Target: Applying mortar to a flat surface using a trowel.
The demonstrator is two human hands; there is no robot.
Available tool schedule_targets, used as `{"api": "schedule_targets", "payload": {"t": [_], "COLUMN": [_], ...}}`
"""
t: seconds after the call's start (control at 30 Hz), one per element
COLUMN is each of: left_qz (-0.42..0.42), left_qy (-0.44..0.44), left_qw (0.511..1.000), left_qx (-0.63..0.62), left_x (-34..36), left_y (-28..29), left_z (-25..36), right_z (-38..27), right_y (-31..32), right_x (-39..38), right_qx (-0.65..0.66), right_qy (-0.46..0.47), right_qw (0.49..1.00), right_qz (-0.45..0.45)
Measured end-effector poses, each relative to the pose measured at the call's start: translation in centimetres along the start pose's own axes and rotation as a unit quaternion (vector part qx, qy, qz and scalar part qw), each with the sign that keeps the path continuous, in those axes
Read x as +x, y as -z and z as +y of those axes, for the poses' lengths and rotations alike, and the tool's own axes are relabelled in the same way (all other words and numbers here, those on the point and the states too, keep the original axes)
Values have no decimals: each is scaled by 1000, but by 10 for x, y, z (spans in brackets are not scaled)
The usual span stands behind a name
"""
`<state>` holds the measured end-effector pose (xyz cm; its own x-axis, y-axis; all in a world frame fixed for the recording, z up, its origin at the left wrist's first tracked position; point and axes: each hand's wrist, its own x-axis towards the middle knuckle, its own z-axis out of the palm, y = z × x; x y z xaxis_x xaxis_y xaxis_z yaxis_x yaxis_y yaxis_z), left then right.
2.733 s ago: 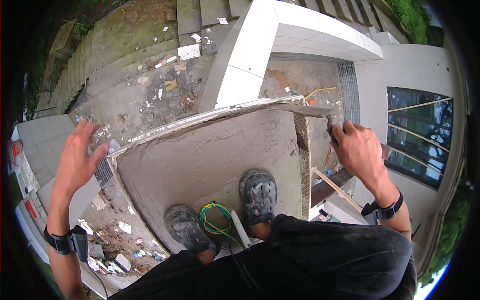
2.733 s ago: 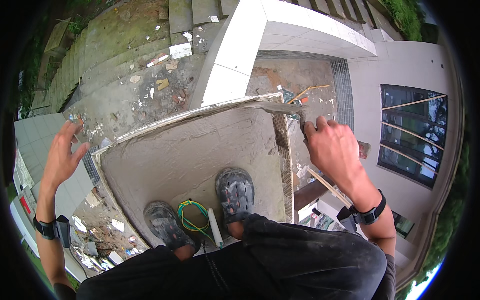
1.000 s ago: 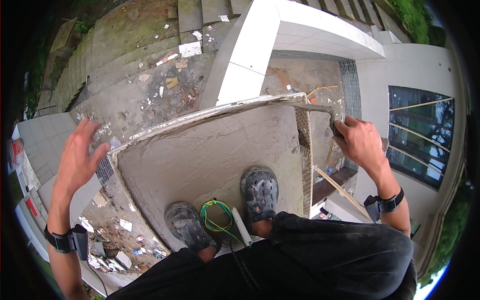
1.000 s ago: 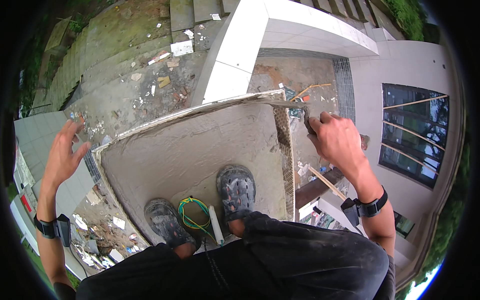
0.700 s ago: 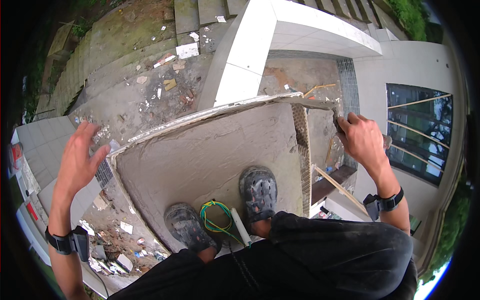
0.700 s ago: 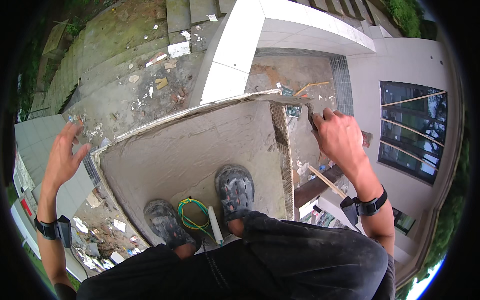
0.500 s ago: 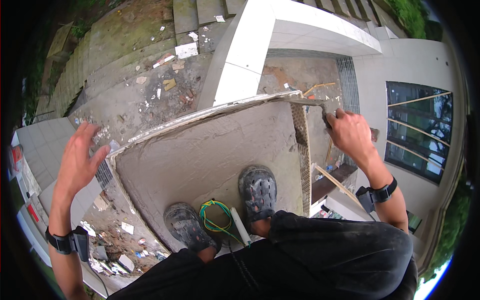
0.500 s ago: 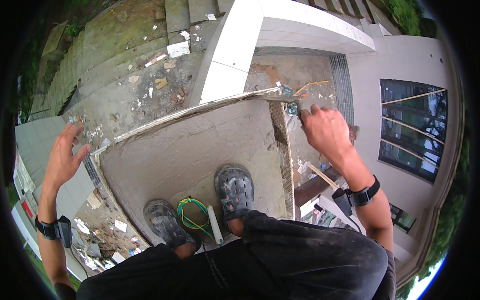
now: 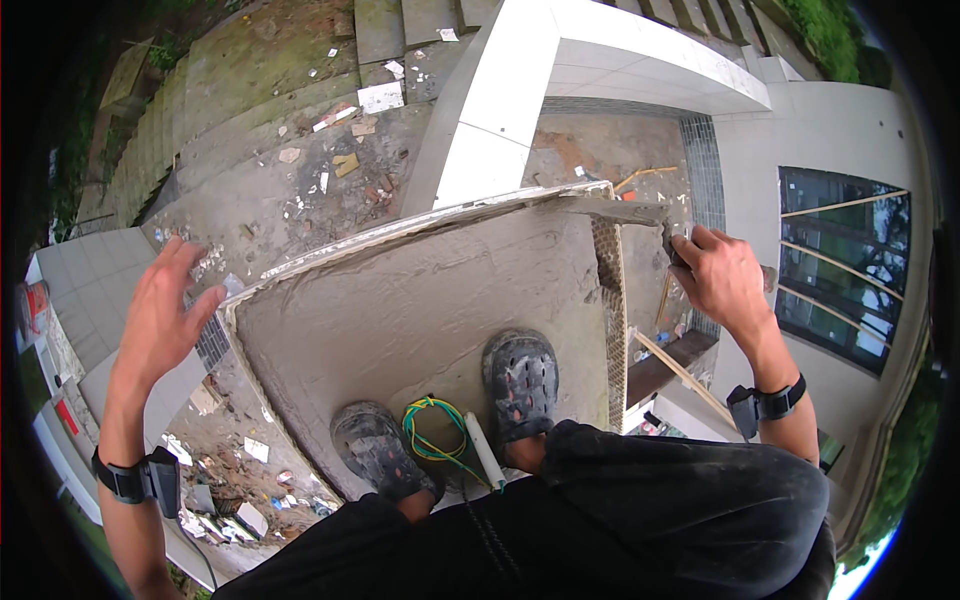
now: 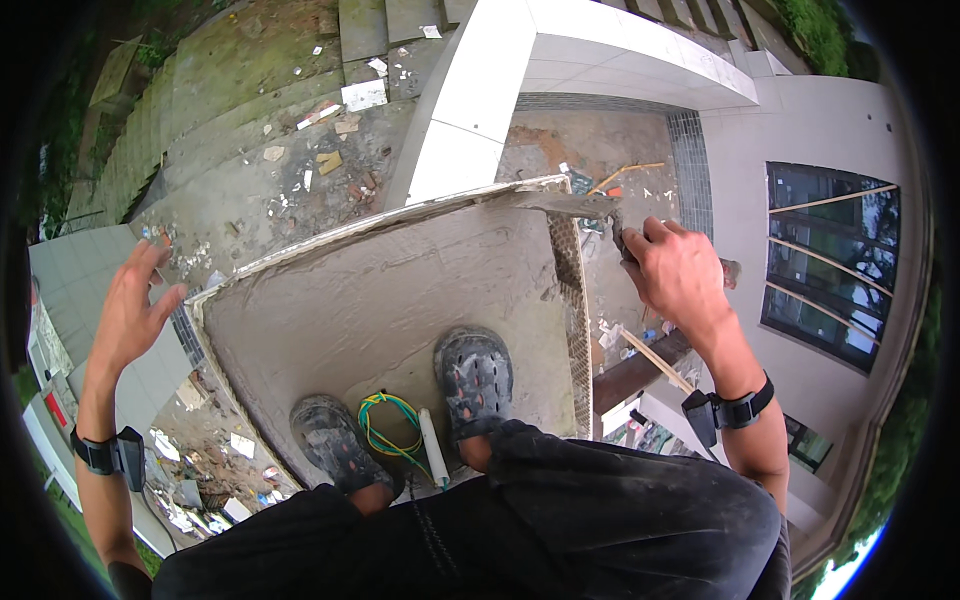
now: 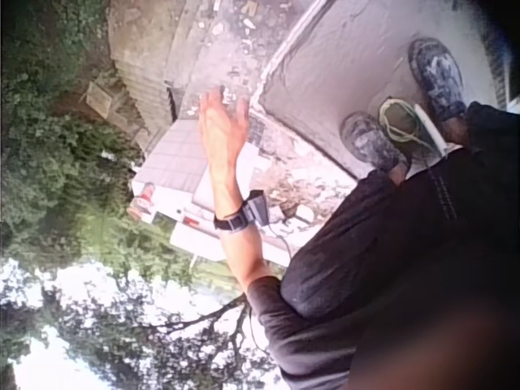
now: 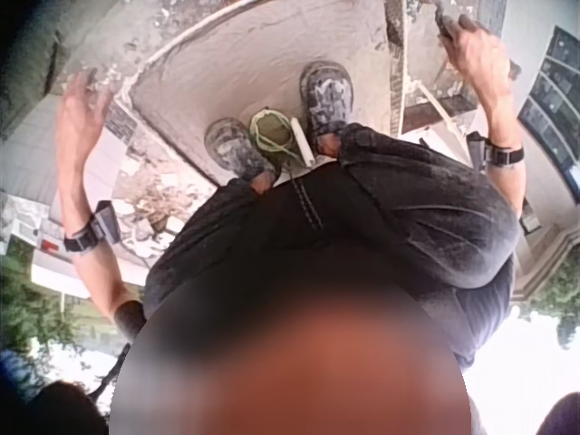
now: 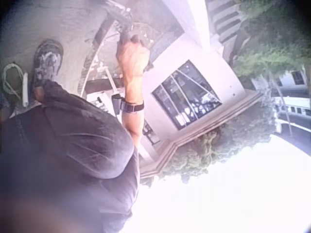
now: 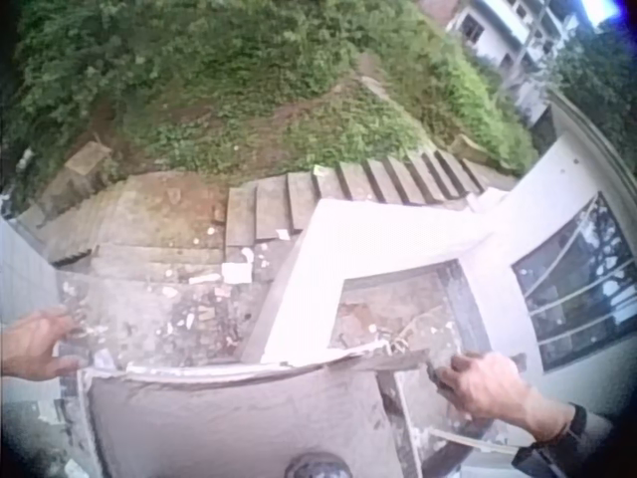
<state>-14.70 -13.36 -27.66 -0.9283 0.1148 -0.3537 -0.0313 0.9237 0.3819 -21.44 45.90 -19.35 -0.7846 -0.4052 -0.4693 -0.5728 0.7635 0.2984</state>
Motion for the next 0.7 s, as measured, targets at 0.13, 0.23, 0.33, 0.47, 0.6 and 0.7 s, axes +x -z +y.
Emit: {"api": "schedule_targets", "payload": {"t": [0.13,0.23,0.33,0.47,0.6,0.7], "left_qz": [-4,-22,-4,-13,-29,-23], "left_qy": [15,29,23,14,4,-9], "left_qw": [1000,999,999,1000,999,1000], "left_qx": [27,2,35,8,20,15], "left_x": [3,2,0,-5,-3,0], "left_y": [0,1,0,0,-2,-3], "left_z": [0,0,0,-6,-11,-9], "right_z": [-5,-17,-22,-17,-22,-27], "right_y": [-10,-18,-13,6,11,5], "right_x": [5,11,6,-8,-10,-4], "right_qx": [-22,-10,15,39,41,46], "right_qy": [-12,2,44,78,75,71], "right_qw": [1000,1000,998,995,994,994], "right_qz": [2,12,35,55,61,71]}}
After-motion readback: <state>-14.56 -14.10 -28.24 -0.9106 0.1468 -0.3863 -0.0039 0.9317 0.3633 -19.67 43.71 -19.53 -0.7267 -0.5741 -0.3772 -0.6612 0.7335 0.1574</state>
